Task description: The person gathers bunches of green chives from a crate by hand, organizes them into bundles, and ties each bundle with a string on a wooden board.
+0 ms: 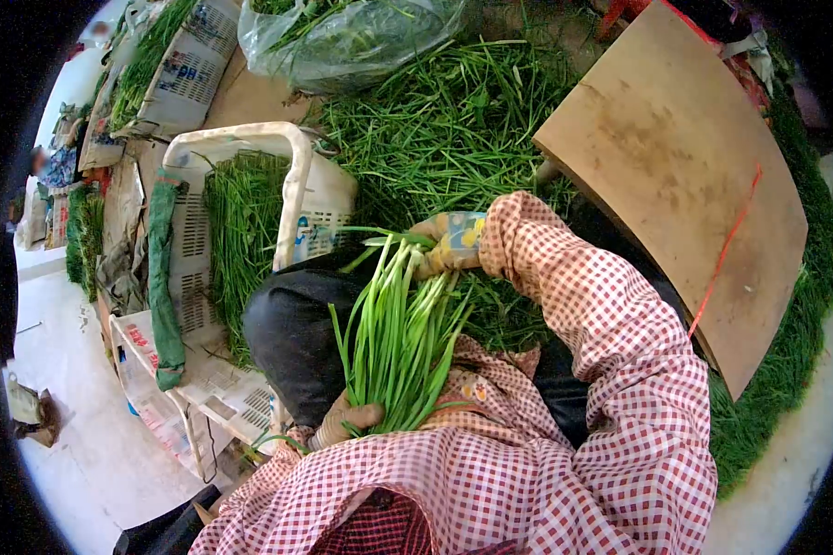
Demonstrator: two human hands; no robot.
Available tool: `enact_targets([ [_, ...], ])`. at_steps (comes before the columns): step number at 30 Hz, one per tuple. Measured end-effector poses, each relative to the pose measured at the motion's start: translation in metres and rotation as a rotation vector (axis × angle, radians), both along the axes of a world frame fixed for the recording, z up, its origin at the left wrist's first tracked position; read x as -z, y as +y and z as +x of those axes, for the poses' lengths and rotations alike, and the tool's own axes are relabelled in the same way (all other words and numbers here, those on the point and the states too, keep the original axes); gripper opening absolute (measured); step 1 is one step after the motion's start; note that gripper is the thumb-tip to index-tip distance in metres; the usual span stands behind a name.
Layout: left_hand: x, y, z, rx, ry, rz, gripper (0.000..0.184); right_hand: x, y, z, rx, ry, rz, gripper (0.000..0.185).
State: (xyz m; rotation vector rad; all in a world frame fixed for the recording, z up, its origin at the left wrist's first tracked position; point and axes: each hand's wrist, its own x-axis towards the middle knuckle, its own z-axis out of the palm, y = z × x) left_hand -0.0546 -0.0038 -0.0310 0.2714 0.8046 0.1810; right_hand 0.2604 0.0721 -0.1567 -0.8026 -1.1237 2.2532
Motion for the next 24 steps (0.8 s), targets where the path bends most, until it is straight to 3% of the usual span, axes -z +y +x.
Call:
enact_targets([
  [2,0.003,-0.001,0.001,-0.04,0.011,-0.029,0.069,-0.008,0.005,0.0,-0.052,0.042,-0.147,0.067],
  [4,0.011,-0.001,-0.003,-0.019,0.003,-0.083,0.069,-0.021,0.001,-0.004,-0.066,-0.483,0.25,0.039],
  [5,0.011,-0.002,-0.004,-0.02,0.008,-0.087,0.069,-0.023,0.004,-0.009,-0.055,-0.747,0.19,0.038],
  [6,0.01,-0.003,-0.005,-0.02,0.018,-0.06,0.069,0.0,0.004,-0.006,-0.125,-1.117,0.33,0.049],
  [7,0.01,-0.003,-0.005,-0.022,0.027,-0.032,0.069,-0.024,0.012,-0.001,0.002,-1.194,0.058,0.048],
  [8,0.008,-0.001,-0.004,-0.028,0.029,-0.031,0.069,-0.063,0.017,0.009,0.194,-1.017,-0.319,0.051],
  [11,0.004,-0.001,-0.009,-0.011,0.061,-0.065,0.068,0.076,-0.001,0.067,0.456,-0.84,-0.195,0.049],
  [13,0.002,-0.002,-0.007,-0.034,0.065,-0.076,0.068,0.074,-0.001,0.062,0.458,-0.514,-0.245,0.044],
  [14,0.003,-0.002,-0.006,-0.051,0.066,-0.081,0.068,0.028,0.002,0.053,0.348,-0.355,-0.226,0.042],
  [15,0.005,-0.002,-0.005,-0.049,0.061,-0.085,0.068,0.033,0.007,0.053,0.288,-0.002,-0.504,0.035],
  [17,0.01,-0.001,-0.007,-0.017,0.044,-0.061,0.067,-0.007,0.007,0.028,0.067,-0.478,0.038,0.053],
  [18,0.011,-0.002,-0.007,-0.016,0.046,-0.064,0.067,-0.015,0.002,0.024,0.12,-0.572,0.599,0.055],
  [19,0.012,-0.003,-0.007,-0.027,0.032,-0.071,0.068,-0.006,0.002,0.014,0.09,-0.031,0.141,0.056],
  [22,0.009,0.001,-0.006,-0.012,0.033,-0.077,0.071,0.002,0.002,0.004,0.066,0.467,-0.176,0.056],
  [24,0.008,0.005,-0.005,0.015,0.042,-0.076,0.073,-0.003,0.004,0.003,0.028,0.097,0.058,0.05],
])
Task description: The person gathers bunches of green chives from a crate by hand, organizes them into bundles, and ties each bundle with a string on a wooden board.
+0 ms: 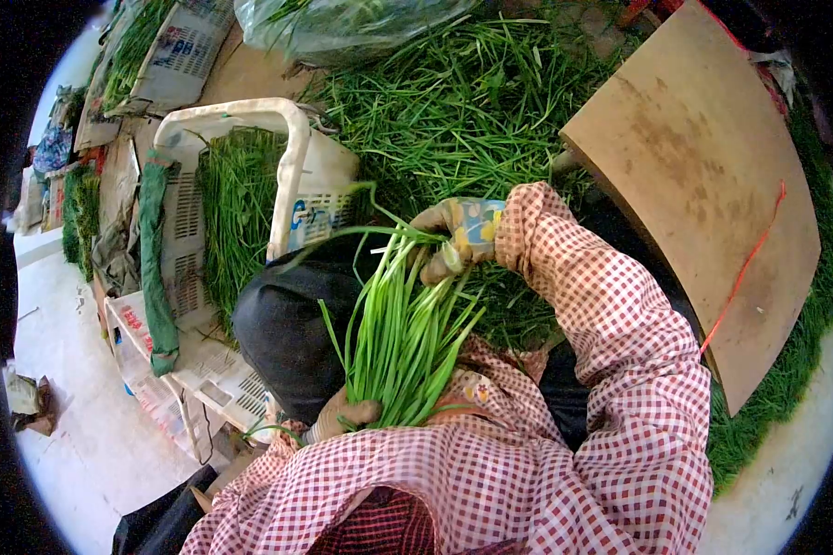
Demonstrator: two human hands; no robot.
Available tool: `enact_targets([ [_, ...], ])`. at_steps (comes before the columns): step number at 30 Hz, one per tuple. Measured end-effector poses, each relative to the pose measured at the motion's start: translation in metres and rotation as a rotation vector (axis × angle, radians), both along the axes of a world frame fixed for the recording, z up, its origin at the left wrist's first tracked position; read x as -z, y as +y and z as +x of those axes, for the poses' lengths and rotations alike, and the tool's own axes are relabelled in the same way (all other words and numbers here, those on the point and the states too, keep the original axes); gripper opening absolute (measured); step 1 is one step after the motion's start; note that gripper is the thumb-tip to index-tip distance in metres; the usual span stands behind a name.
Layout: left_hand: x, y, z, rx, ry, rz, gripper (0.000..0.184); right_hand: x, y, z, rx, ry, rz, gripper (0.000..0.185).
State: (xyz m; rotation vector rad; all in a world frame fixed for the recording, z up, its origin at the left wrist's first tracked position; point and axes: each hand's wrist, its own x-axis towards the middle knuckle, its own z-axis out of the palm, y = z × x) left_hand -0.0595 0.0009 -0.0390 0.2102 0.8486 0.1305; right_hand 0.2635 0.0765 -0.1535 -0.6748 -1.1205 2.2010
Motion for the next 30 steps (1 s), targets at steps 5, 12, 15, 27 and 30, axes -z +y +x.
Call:
enact_targets([
  [5,0.002,-0.002,-0.003,-0.003,-0.029,-0.036,0.077,-0.059,-0.011,-0.017,0.199,-0.492,-0.083,0.043],
  [12,-0.004,0.001,-0.015,0.258,-0.054,0.205,0.076,-0.046,-0.021,-0.021,0.855,0.26,-0.486,0.027],
  [15,-0.014,-0.007,-0.009,0.018,-0.146,0.187,0.071,-0.068,-0.033,0.02,0.951,-0.448,-0.206,0.028],
  [27,-0.001,-0.016,-0.013,0.097,-0.158,0.37,0.076,-0.115,-0.083,-0.033,0.265,-1.211,0.606,0.046],
  [30,-0.011,-0.018,-0.014,0.093,-0.084,0.373,0.074,-0.103,-0.074,-0.023,0.304,-1.234,0.872,0.036],
])
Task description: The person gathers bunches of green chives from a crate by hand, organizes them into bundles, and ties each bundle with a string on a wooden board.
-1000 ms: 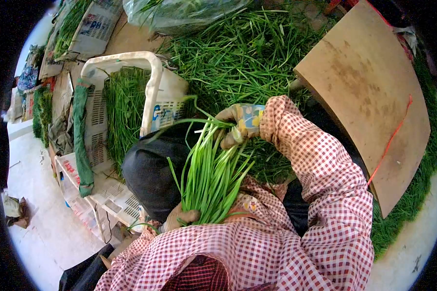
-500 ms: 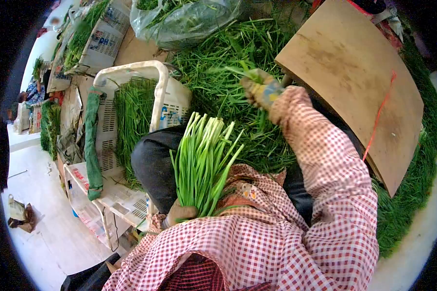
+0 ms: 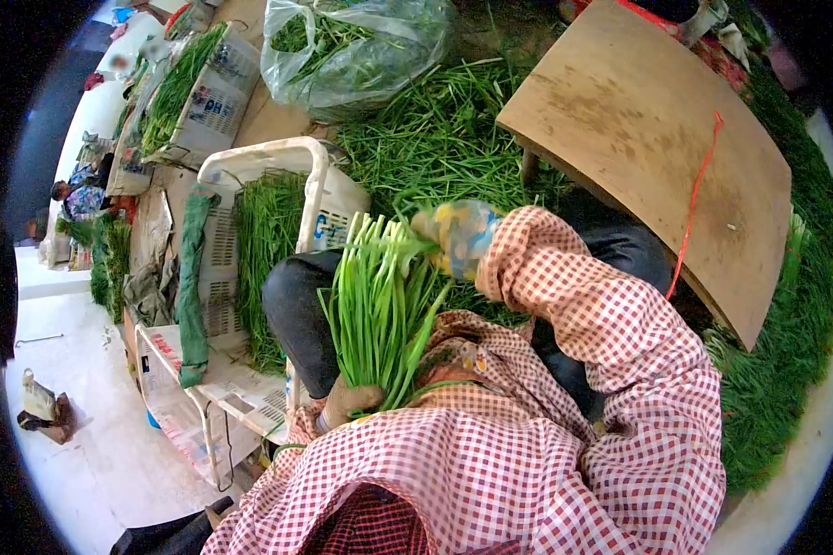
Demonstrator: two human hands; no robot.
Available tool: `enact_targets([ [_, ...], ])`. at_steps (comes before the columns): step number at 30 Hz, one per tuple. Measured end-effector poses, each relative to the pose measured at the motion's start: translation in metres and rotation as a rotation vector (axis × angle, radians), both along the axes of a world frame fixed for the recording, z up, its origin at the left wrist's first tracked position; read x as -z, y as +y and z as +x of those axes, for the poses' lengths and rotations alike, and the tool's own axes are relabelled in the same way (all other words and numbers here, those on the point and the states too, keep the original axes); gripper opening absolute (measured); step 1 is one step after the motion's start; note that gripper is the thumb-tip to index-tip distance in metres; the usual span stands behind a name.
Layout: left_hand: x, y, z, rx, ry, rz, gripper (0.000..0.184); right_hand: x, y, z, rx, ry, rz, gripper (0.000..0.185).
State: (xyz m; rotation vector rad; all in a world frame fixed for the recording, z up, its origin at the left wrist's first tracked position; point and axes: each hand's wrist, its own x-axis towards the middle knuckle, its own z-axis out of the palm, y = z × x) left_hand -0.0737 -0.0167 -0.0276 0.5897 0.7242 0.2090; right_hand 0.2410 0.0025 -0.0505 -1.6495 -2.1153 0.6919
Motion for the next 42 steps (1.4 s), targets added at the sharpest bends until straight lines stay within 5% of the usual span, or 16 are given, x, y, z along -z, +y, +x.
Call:
enact_targets([
  [2,0.015,-0.001,-0.014,0.025,-0.025,0.077,0.072,0.002,0.021,0.01,0.178,-0.249,-0.237,0.035],
  [4,0.016,-0.002,-0.023,0.048,-0.048,0.164,0.07,0.006,0.028,0.03,0.377,-0.192,-0.357,0.035],
  [5,0.009,-0.003,-0.025,0.02,-0.022,0.135,0.069,0.008,0.027,0.03,0.639,0.102,-0.584,0.038],
  [7,0.001,-0.004,-0.023,-0.035,-0.039,0.13,0.066,0.075,0.01,0.031,0.843,-0.025,-0.697,0.044],
  [9,-0.005,-0.003,-0.021,-0.061,-0.041,0.161,0.066,0.08,0.009,0.029,0.441,-0.483,-0.732,0.051],
  [10,-0.005,-0.005,-0.021,-0.087,-0.043,0.174,0.066,0.026,0.013,0.027,0.09,-0.511,-0.884,0.055],
  [14,0.025,0.0,-0.039,0.105,0.112,0.397,0.069,0.011,-0.012,0.02,0.087,0.424,-0.648,0.067],
  [16,0.006,0.008,-0.021,0.191,0.112,0.488,0.071,0.018,-0.036,-0.003,0.082,1.434,-0.737,0.079],
  [20,-0.022,0.013,0.009,0.191,-0.024,0.366,0.073,0.049,-0.031,-0.063,-0.183,2.066,-0.282,0.095],
  [21,-0.021,0.013,0.013,0.215,-0.005,0.422,0.072,0.049,-0.028,-0.062,0.134,2.091,-0.378,0.095],
  [24,-0.018,0.009,0.017,0.196,-0.009,0.525,0.071,-0.01,-0.023,-0.049,-0.068,2.162,-0.122,0.101],
  [27,-0.004,0.004,0.018,0.313,0.073,0.854,0.076,-0.028,-0.035,-0.05,0.124,2.076,-0.06,0.095],
  [31,0.007,0.002,0.033,0.345,-0.067,0.633,0.081,-0.053,-0.047,-0.054,0.417,2.001,-0.06,0.073],
  [34,-0.008,0.012,0.036,0.498,-0.037,0.761,0.085,-0.04,-0.05,-0.05,0.451,2.043,-0.014,0.059],
  [38,-0.036,0.06,0.047,0.651,-0.115,0.317,0.108,-0.033,-0.055,-0.048,0.59,1.986,0.042,0.036],
  [42,-0.024,0.07,0.079,0.39,-0.072,0.371,0.059,-0.04,-0.051,-0.055,0.64,1.986,0.081,0.026],
])
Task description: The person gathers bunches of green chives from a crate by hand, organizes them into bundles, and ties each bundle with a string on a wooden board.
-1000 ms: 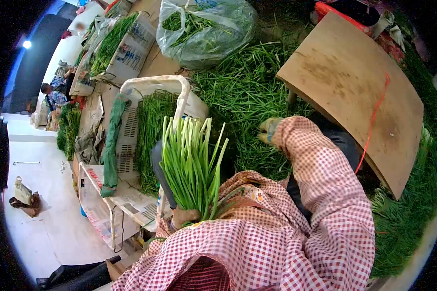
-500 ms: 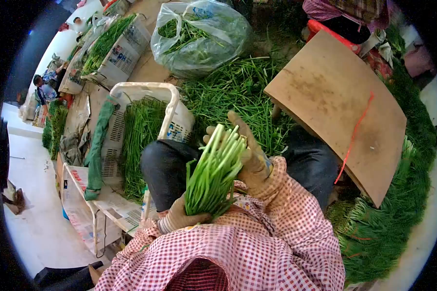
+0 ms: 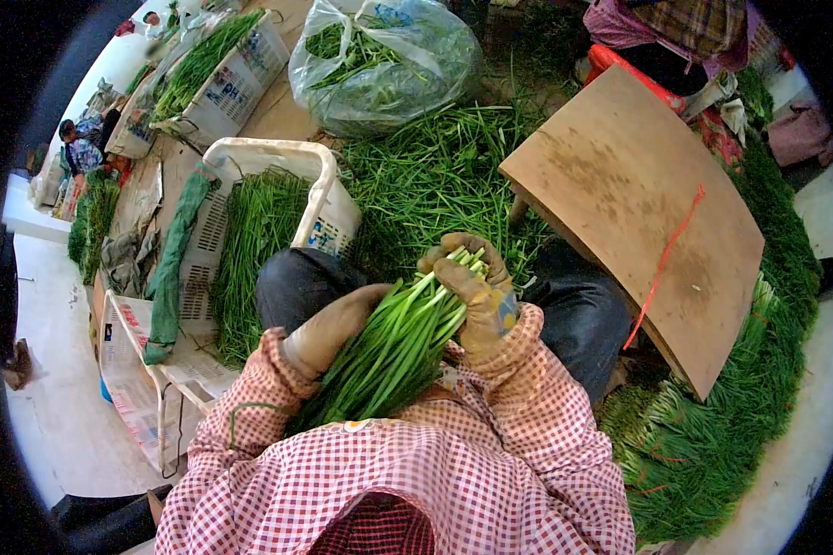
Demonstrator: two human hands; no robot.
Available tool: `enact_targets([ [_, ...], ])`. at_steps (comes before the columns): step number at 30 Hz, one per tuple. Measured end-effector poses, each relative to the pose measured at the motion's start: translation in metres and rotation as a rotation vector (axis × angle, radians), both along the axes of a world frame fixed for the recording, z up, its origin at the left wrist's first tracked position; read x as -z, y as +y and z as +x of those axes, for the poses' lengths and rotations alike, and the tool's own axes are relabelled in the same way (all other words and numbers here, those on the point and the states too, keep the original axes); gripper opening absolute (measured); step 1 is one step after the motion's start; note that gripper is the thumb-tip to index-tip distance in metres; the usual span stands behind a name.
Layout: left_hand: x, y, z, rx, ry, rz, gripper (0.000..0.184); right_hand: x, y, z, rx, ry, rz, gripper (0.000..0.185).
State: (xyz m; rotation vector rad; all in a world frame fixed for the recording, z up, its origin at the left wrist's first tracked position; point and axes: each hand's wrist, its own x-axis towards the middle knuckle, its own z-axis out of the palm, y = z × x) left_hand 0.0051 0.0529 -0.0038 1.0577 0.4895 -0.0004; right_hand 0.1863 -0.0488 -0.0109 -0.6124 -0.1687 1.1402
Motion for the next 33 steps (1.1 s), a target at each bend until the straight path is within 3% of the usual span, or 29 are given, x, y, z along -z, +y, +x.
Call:
enact_targets([
  [1,-0.004,-0.004,0.012,-0.081,0.04,-0.026,0.047,0.003,0.001,-0.002,0.026,-0.054,0.01,0.024],
  [2,-0.023,-0.012,0.022,-0.204,0.079,-0.233,0.047,0.001,-0.001,-0.004,0.026,-0.06,0.005,0.024],
  [3,-0.02,-0.016,0.025,-0.202,0.072,-0.237,0.047,-0.004,-0.004,-0.007,0.056,-0.091,0.009,0.025],
  [5,-0.009,-0.024,0.027,-0.395,0.117,-0.189,0.024,-0.008,-0.015,-0.008,0.042,-0.094,0.039,0.027],
  [8,0.009,-0.032,0.029,-0.511,0.025,-0.282,0.023,-0.009,-0.018,-0.011,0.029,0.051,0.122,0.026],
  [10,0.013,-0.028,0.03,-0.636,0.086,-0.447,0.026,-0.015,-0.014,-0.006,0.036,-0.023,0.079,0.023],
  [12,-0.016,-0.009,0.021,-0.547,0.141,-0.145,0.025,-0.042,-0.012,0.018,0.051,-0.171,-0.15,0.029],
  [14,-0.036,0.012,0.009,-0.479,0.148,0.176,0.028,-0.062,-0.009,0.064,0.093,-0.545,-0.224,0.035],
  [16,-0.054,0.024,-0.006,-0.525,0.089,0.272,0.025,-0.067,-0.002,0.131,0.137,0.11,0.076,0.036],
  [18,-0.049,0.032,-0.024,-0.567,0.089,0.445,0.026,-0.066,0.012,0.194,0.397,-0.292,0.21,0.026],
  [19,-0.026,0.042,-0.03,-0.575,0.067,0.438,0.026,-0.066,0.021,0.21,0.392,-0.315,0.215,0.026],
  [20,0.014,0.049,-0.036,-0.392,0.111,0.941,0.028,-0.062,0.027,0.22,0.467,-0.651,-0.185,0.023],
  [22,-0.041,0.028,-0.022,0.199,0.604,1.678,0.035,-0.051,0.057,0.252,0.532,-0.999,-0.559,0.02],
  [23,-0.057,0.019,-0.016,0.205,0.505,1.691,0.037,-0.038,0.078,0.272,0.546,-0.862,-0.213,0.02],
  [24,-0.065,0.012,-0.013,0.225,0.404,1.703,0.038,-0.067,0.085,0.237,0.621,-0.846,-0.173,0.02],
  [26,-0.077,0.001,-0.004,0.371,0.009,1.599,0.039,-0.109,0.097,0.185,0.696,-0.838,-0.124,0.02],
  [28,-0.065,-0.016,0.017,0.305,-0.423,1.107,0.038,-0.124,0.104,0.172,0.637,-0.808,0.02,0.026],
  [30,-0.071,-0.028,0.038,0.34,-0.333,0.302,0.059,-0.13,0.086,0.165,0.115,-0.613,0.263,0.017],
  [32,-0.018,-0.038,0.077,0.089,-0.312,-0.445,0.078,-0.13,0.076,0.069,0.556,-1.08,0.133,0.021],
  [33,-0.019,-0.034,0.078,0.051,-0.522,-0.642,0.088,-0.108,0.072,0.049,0.491,-1.107,0.31,0.022],
])
